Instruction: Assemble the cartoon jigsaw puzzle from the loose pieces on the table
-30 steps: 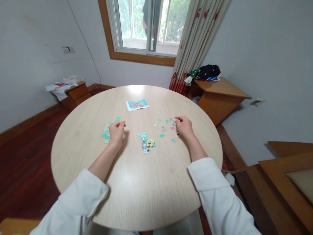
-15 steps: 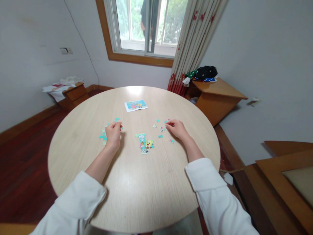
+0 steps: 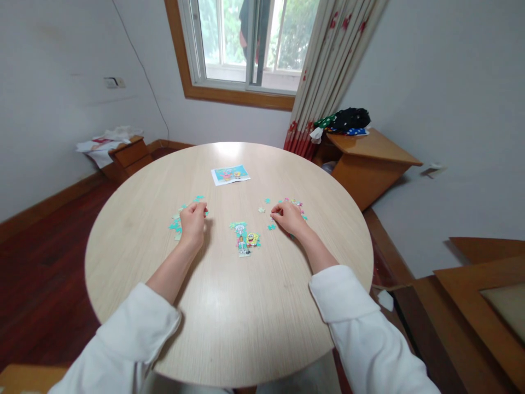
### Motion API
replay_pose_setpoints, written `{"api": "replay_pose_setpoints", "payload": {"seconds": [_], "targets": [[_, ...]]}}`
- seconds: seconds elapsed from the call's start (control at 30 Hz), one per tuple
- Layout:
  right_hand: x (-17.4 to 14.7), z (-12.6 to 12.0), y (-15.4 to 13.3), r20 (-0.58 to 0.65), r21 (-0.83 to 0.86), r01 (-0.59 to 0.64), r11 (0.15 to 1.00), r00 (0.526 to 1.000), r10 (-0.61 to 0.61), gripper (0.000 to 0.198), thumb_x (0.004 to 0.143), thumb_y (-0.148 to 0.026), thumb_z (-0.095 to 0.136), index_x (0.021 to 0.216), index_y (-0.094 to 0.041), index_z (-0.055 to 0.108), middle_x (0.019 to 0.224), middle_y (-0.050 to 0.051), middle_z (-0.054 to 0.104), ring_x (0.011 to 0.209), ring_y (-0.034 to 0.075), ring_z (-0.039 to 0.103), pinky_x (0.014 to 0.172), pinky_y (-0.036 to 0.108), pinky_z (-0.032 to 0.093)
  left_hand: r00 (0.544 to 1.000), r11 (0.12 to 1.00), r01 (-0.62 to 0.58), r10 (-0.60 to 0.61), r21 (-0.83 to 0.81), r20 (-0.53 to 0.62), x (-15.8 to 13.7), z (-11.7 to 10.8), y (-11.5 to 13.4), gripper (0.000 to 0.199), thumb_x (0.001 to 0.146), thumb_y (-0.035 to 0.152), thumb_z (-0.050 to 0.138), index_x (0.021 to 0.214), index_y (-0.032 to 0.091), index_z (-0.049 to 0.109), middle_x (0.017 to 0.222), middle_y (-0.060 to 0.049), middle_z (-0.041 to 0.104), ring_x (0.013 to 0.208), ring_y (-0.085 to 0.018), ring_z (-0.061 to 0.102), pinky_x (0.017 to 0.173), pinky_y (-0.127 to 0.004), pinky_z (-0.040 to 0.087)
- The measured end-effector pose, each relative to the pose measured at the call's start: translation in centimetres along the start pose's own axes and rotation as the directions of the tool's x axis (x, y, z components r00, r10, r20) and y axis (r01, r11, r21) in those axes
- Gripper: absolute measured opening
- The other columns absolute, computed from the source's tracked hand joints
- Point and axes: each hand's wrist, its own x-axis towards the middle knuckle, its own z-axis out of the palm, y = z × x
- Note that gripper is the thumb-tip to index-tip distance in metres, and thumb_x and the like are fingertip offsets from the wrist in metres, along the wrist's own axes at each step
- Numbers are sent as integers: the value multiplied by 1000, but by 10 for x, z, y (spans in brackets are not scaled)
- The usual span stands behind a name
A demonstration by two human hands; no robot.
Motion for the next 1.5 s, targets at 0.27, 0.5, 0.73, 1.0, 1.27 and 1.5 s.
{"api": "replay_pose_setpoints", "payload": {"seconds": [0.27,0.5,0.73,1.0,1.27,1.5], "targets": [[1,2,1,-7,21,0,1000,1000,0,5,73,-17,64,77,-17,66,78,5,67,74,16,56,77,33,39,1000,999,-10,9,35,7,0,0,-1,20,60,29,51,46,18,43,46,5,39,50,-10,34,52,-25,26],[-1,1,2,-44,112,73,991,997,-68,15,73,-10,60,84,-16,68,71,3,65,68,14,56,73,29,40,1000,998,-19,19,52,11,0,0,-1,19,61,30,50,47,19,43,48,4,39,50,-10,35,52,-25,27],[-6,-2,-21,-204,453,128,882,978,-38,10,72,-21,60,75,-17,69,76,5,68,69,15,58,70,30,44,987,990,-89,73,107,141,-8,2,6,24,66,30,53,47,18,44,47,5,40,50,-10,37,52,-24,30],[-21,19,-67,96,854,-51,517,994,-61,20,63,-32,69,74,-16,69,74,5,68,68,15,60,66,31,48,786,994,-63,-3,84,619,-26,8,12,26,60,38,70,70,15,63,64,-3,64,60,-14,57,62,-29,46],[-25,18,-75,121,872,-72,485,990,-72,21,62,-35,71,69,-16,68,69,3,67,64,13,58,64,29,46,687,999,14,-46,50,725,-33,11,9,28,58,29,75,76,14,61,68,-6,69,64,-16,63,67,-34,49],[-23,18,-73,93,854,-62,517,995,-34,25,67,-39,66,73,-16,71,78,6,71,72,15,61,69,30,46,713,997,-47,-14,67,701,-33,10,15,22,59,26,71,76,15,61,59,-2,65,56,-14,59,59,-29,46]]}}
